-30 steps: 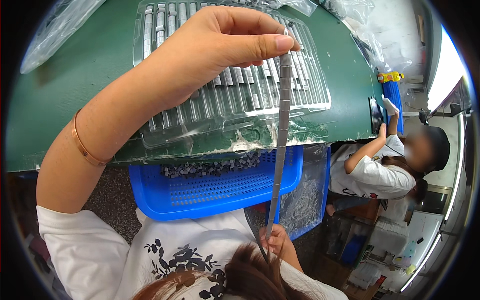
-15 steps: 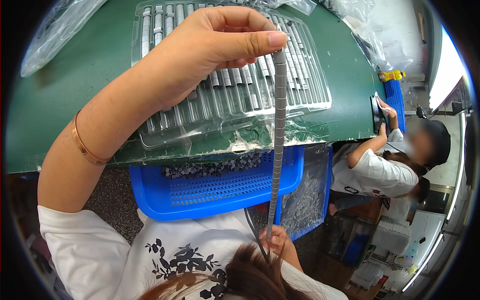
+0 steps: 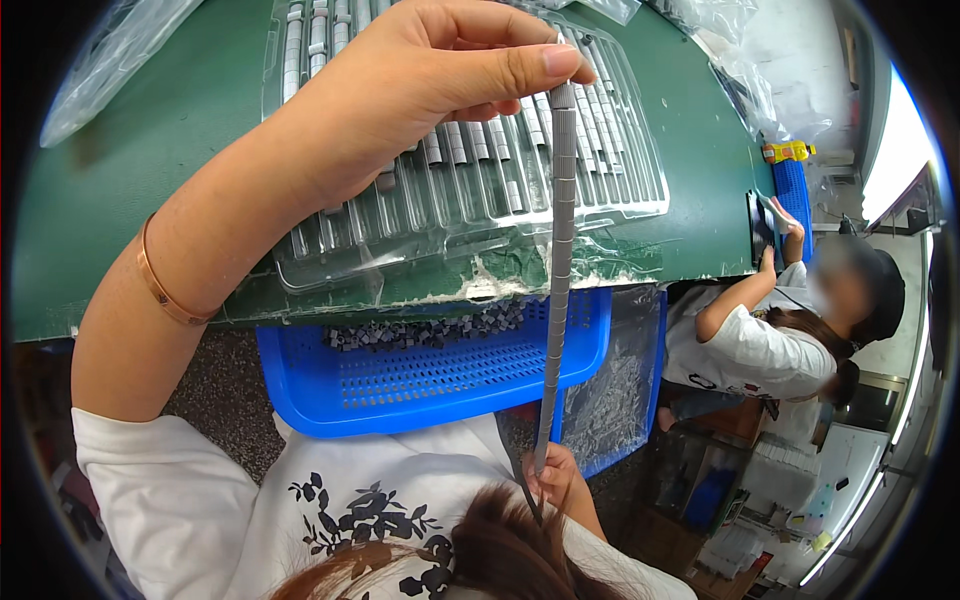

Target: The recorder is picking up small metal components from a tray and arranging them into a rack at a workstation.

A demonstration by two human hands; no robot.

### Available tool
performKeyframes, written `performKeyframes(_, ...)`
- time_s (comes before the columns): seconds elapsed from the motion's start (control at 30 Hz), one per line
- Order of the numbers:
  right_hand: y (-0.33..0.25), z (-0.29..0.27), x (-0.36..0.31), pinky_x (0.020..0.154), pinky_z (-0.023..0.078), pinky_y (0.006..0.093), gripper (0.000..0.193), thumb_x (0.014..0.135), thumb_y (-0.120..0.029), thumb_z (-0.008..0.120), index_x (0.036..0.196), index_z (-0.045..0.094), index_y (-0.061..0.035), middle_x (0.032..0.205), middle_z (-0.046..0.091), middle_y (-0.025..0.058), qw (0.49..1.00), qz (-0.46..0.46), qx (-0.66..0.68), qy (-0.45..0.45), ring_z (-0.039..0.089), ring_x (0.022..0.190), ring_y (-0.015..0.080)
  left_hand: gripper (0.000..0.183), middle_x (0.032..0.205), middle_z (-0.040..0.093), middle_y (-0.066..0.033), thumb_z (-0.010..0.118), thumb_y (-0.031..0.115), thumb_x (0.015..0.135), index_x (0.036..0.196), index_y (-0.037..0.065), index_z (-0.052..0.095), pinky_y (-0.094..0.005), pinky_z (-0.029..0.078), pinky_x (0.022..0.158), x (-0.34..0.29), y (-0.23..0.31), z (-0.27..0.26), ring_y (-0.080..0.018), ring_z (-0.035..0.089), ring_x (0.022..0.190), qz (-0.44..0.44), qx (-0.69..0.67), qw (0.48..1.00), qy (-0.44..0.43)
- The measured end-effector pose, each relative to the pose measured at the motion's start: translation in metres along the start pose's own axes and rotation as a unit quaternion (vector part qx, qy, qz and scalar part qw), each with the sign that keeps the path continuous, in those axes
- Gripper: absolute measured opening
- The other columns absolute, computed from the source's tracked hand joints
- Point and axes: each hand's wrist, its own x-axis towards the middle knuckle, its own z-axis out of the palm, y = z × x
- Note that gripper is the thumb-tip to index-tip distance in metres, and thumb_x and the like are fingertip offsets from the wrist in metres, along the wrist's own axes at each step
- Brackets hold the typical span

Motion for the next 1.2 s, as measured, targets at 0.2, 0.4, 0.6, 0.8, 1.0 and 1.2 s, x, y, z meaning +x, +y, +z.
performKeyframes(0.2,0.0,0.0,-0.003,0.037,0.031,0.0205,0.021,0.081,-0.018,0.052,0.082,0.052,0.0026,0.064,0.054,0.011,1.0,0.01,-0.011,0.021,0.04,0.042,0.0095,0.024,0.067,0.046,0.0071,0.055,0.028,0.08,0.091,0.007,0.06,-0.0156,0.037,0.064,-0.001,-0.003,-0.001,-0.0002,0.04,0.063,-0.008,-0.003,1.0,-0.019)
performKeyframes(0.4,-0.004,0.008,-0.002,0.039,0.032,0.0196,0.023,0.081,-0.02,0.052,0.085,0.051,0.003,0.064,0.053,0.0105,1.0,0.022,0.009,0.014,0.04,0.043,0.0091,0.022,0.069,0.046,0.0072,0.055,0.028,0.08,0.085,0.008,0.059,-0.0153,0.036,0.064,-0.001,-0.004,-0.003,-0.0006,0.04,0.063,-0.004,-0.02,1.0,-0.017)
performKeyframes(0.6,-0.006,0.007,0.003,0.039,0.032,0.0193,0.022,0.076,-0.015,0.058,0.087,0.047,-0.0007,0.066,0.052,0.0115,1.0,0.02,0.002,-0.009,0.04,0.044,0.0088,0.02,0.07,0.046,0.0078,0.055,0.028,0.08,0.082,0.009,0.057,-0.015,0.036,0.062,-0.001,-0.005,-0.004,0.0002,0.039,0.065,0.011,-0.048,0.998,-0.037)
performKeyframes(0.8,-0.008,0.01,0.003,0.038,0.032,0.0199,0.014,0.077,-0.01,0.056,0.085,0.047,-0.0021,0.068,0.053,0.013,0.999,0.02,0.022,-0.012,0.041,0.043,0.0095,0.022,0.066,0.045,0.008,0.054,0.029,0.081,0.085,0.008,0.057,-0.0141,0.035,0.061,0.0,-0.006,-0.002,0.0004,0.04,0.062,0.007,-0.031,0.999,-0.006)
performKeyframes(1.0,-0.006,0.01,-0.001,0.037,0.032,0.0209,0.015,0.079,-0.014,0.054,0.081,0.049,0.0006,0.067,0.054,0.0132,1.0,0.011,0.015,-0.007,0.041,0.042,0.0099,0.026,0.06,0.043,0.0078,0.053,0.028,0.081,0.092,0.005,0.059,-0.014,0.035,0.061,-0.002,-0.001,-0.002,0.0005,0.04,0.06,0.007,0.0,1.0,-0.011)
performKeyframes(1.2,-0.005,0.01,-0.001,0.037,0.031,0.0202,0.021,0.081,-0.018,0.051,0.081,0.053,0.0029,0.065,0.053,0.0123,1.0,0.012,-0.005,0.01,0.039,0.041,0.0094,0.024,0.062,0.044,0.0077,0.053,0.027,0.081,0.091,0.006,0.059,-0.014,0.035,0.061,-0.001,-0.003,-0.003,0.0004,0.04,0.06,0.015,-0.013,1.0,-0.02)
